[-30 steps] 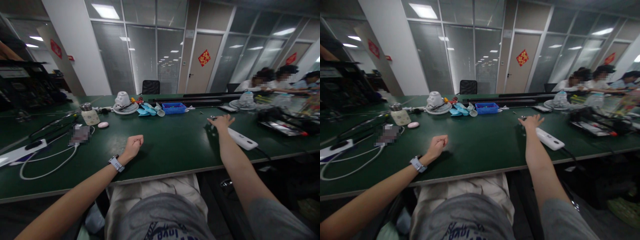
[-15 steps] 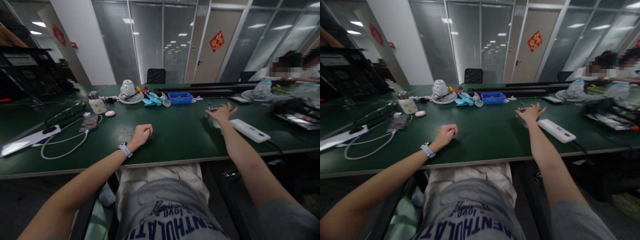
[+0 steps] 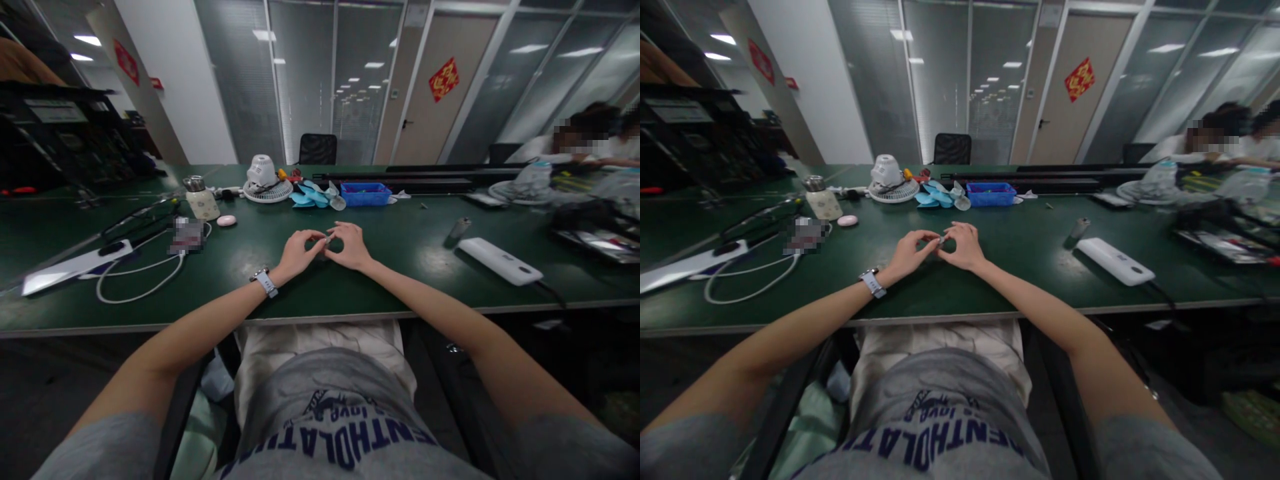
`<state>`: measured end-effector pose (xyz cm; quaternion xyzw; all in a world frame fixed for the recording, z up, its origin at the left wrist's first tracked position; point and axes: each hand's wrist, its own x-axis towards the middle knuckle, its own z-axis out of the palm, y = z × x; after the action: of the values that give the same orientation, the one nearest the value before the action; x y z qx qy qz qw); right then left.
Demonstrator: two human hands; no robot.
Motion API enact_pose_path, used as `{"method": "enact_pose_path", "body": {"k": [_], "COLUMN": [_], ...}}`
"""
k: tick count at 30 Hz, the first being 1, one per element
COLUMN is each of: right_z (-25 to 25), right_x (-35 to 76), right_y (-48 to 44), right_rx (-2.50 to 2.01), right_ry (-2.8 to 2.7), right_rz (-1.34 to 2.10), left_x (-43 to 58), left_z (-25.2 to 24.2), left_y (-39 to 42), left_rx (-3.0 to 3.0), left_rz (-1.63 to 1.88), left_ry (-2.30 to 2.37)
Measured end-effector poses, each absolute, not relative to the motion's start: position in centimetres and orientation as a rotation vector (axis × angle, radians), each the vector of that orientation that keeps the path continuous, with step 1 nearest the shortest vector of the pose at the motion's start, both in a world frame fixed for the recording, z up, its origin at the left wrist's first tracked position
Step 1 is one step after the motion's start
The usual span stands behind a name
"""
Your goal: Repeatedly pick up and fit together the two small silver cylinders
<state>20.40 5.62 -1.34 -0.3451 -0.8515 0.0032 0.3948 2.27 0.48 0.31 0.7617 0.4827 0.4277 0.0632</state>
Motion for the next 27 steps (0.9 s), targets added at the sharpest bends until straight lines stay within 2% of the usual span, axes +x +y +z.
{"method": "enact_pose_path", "body": {"k": [6, 15, 22, 27], "right_z": [-1.8, -1.0, -0.6, -0.5], "right_x": [19.4, 19.6, 19.9, 20.1], "right_y": [4.7, 4.2, 3.8, 3.7], "right_rx": [-0.859, -0.867, -0.876, -0.865], "right_ry": [-2.148, -2.155, -2.171, -2.195], "right_rz": [0.003, -0.008, 0.032, 0.13], "left_x": [2.1, 1.4, 0.4, -1.0], "left_z": [-0.1, 1.1, 0.8, -0.7], "left_y": [0.5, 1.9, 1.8, 1.9], "left_rx": [2.164, 2.149, 2.139, 2.191], "left_rz": [1.373, 1.25, 1.414, 1.122], "left_ry": [1.473, 1.436, 1.632, 1.689]}}
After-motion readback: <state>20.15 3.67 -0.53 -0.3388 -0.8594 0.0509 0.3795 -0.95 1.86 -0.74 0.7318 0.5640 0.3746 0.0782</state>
